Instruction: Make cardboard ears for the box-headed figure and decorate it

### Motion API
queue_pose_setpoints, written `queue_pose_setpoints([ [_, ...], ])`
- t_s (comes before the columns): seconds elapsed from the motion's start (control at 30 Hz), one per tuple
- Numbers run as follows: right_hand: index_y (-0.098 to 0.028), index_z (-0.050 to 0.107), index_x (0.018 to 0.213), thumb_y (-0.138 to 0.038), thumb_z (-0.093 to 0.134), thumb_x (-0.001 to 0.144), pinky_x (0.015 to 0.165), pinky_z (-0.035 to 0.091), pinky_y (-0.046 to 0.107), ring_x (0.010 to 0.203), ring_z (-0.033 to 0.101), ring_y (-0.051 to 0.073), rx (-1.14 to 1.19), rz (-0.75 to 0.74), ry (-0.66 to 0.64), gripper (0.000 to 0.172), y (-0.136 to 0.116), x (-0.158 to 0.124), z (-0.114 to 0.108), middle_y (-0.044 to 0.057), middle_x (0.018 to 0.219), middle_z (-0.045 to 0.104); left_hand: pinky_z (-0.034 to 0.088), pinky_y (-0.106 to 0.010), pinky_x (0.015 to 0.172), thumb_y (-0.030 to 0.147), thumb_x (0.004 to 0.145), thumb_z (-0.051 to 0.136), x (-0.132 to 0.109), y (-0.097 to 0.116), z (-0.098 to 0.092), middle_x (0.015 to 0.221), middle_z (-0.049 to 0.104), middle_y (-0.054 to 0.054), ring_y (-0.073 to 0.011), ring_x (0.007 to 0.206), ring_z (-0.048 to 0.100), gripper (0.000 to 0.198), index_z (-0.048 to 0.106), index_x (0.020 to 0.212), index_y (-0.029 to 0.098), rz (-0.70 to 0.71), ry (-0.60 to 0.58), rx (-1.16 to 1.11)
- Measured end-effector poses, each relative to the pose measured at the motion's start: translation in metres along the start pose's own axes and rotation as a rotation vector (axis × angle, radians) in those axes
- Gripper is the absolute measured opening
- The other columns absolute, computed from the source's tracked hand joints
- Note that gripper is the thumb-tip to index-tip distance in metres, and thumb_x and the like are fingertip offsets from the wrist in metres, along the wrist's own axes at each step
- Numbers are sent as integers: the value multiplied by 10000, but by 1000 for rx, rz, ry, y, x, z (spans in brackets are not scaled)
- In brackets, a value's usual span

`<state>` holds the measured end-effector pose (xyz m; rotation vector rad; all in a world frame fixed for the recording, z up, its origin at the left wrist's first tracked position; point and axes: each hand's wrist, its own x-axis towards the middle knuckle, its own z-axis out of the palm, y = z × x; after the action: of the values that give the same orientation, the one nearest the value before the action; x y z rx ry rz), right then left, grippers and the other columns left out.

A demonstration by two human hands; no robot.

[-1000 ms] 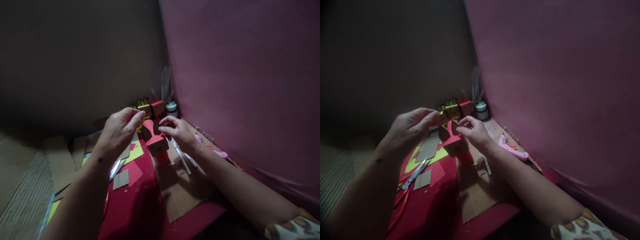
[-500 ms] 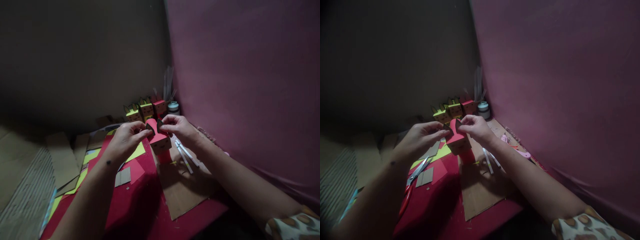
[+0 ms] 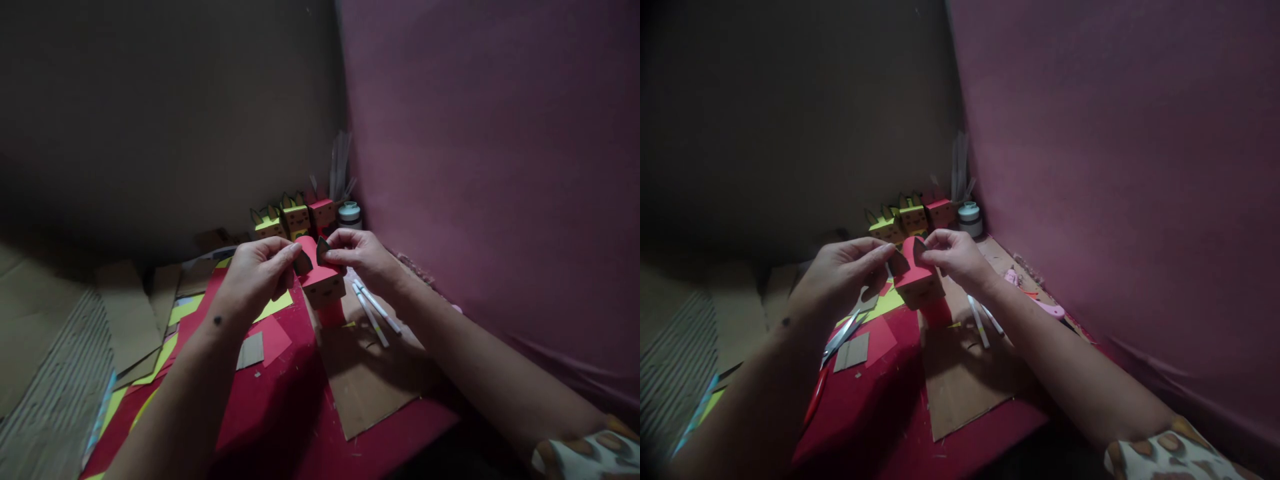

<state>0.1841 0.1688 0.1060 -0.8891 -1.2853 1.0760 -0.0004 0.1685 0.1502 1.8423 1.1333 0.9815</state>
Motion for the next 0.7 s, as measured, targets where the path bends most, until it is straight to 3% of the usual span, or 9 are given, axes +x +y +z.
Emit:
queue_pose_setpoints([
  [0.2,-200,611,654,-281,754,612,539,346,279,547,469,110,-2,-7,-2,170,0,0,0,-55,589,554,395,-213,402,316,855,650,-2,0,3,530,626,-13,-95,410,495,253,697,685,135,16,-2,-73],
  [0.5,-203,624,658,-275,758,626,533,343,283,549,466,110,-20,-20,-16,156,0,0,-1,-54,592,554,413,-217,407,311,842,671,-3,3,5,568,655,-20,-99,428,516,209,681,729,135,-4,33,-74],
  [0.7,-206,635,711,-281,758,636,515,335,278,541,481,112,-14,-11,-23,163,0,1,-1,-28,631,640,378,-224,383,316,777,705,-6,0,-1,509,594,23,-107,390,476,169,671,832,159,-63,59,-36],
])
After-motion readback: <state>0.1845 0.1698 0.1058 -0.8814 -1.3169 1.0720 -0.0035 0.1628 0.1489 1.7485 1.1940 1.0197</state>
